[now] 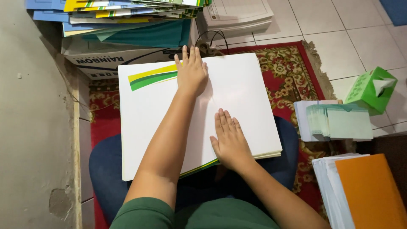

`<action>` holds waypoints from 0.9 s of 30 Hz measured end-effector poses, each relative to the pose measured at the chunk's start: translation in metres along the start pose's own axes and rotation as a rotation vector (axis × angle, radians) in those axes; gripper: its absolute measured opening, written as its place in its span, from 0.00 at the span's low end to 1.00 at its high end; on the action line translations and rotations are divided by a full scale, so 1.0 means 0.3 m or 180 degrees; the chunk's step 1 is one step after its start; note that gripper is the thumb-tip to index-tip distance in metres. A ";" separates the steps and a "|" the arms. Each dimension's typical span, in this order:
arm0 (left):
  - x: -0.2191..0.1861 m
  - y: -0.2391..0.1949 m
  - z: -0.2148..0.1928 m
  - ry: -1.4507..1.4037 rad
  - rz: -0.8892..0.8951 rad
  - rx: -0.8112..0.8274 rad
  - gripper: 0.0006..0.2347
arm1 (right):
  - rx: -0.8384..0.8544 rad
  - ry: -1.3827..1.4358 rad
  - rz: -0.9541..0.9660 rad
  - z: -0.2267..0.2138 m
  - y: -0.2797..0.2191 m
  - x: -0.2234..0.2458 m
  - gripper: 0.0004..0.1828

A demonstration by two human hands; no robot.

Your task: Folding printed paper sheets into brochures and smoothing the creases by hand.

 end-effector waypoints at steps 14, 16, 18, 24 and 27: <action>0.052 -0.288 0.021 -0.0356 0.0586 -0.0439 0.26 | -0.0303 -0.0056 -0.0174 0.013 0.318 -0.078 0.38; 0.057 -0.284 0.013 -0.0664 0.0680 -0.0803 0.24 | -0.0369 -0.0134 -0.0197 0.008 0.429 -0.107 0.40; 0.060 -0.267 0.030 -0.0694 0.0657 -0.0896 0.25 | -0.0281 -0.0082 -0.0199 0.010 0.553 -0.134 0.46; 0.066 -0.246 0.033 -0.0867 0.0537 -0.1006 0.24 | -0.0224 0.0015 -0.0116 -0.060 0.744 -0.128 0.38; 0.071 -0.241 0.035 -0.0898 0.0513 -0.1054 0.24 | -0.0317 -0.0006 -0.0095 -0.037 0.791 -0.145 0.36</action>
Point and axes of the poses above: each hand's wrist, its own y-axis towards the middle knuckle, its own z-axis out of the palm, x = y × z, the point moved 3 cm from there along y, towards the middle knuckle, and after that the axes turned 9 degrees about x, right-handed, at the moved point
